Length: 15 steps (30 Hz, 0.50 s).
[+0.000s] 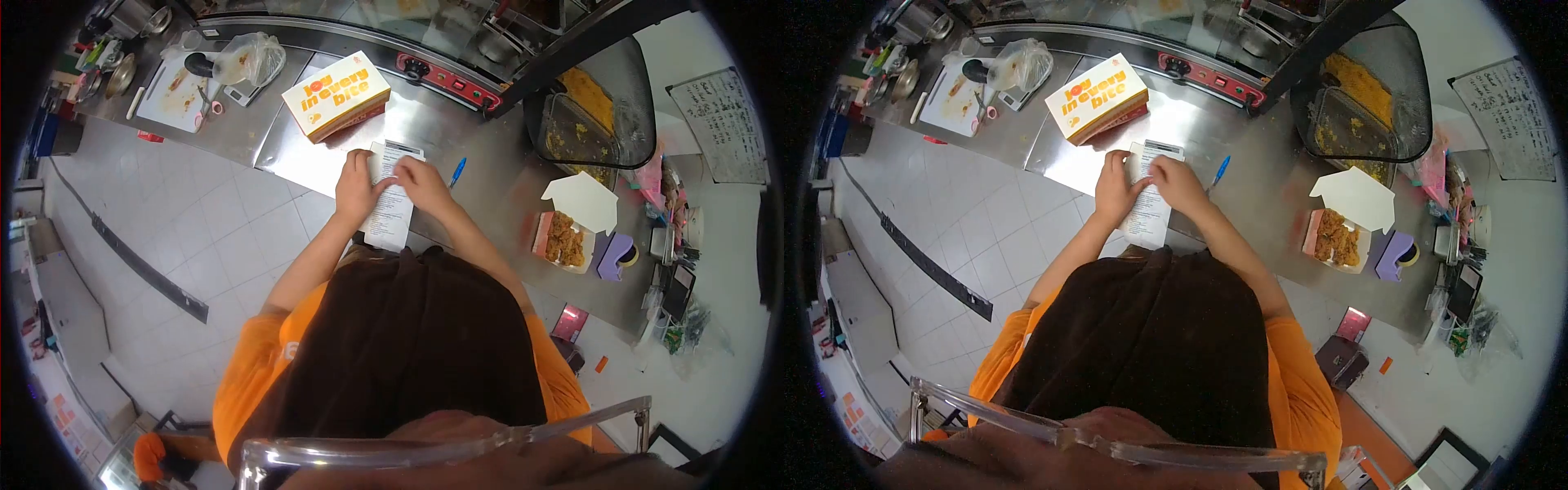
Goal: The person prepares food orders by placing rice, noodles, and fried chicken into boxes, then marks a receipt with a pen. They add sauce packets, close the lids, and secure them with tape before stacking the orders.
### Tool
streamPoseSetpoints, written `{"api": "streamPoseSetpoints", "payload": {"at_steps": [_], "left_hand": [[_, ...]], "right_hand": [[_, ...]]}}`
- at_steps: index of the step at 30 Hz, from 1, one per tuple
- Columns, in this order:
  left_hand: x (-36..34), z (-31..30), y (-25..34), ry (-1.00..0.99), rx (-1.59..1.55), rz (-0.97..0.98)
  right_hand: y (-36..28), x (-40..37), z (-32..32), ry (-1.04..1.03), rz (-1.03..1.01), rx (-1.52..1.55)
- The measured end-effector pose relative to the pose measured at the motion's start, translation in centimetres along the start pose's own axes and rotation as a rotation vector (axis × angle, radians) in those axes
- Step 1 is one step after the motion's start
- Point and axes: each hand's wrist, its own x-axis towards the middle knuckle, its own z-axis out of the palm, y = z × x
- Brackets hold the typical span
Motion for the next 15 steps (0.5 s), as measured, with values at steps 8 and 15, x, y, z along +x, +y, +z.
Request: {"api": "streamPoseSetpoints", "payload": {"at_steps": [8,15], "left_hand": [[0.0,0.1,-0.6,0.005,-0.079,-0.074],[-2.9,3.4,-7.1,-0.307,-0.344,-0.041]], "right_hand": [[-0.4,4.7,0.6,0.03,0.231,-0.75],[5.5,-5.0,2.2,-0.136,0.468,-0.024]]}}
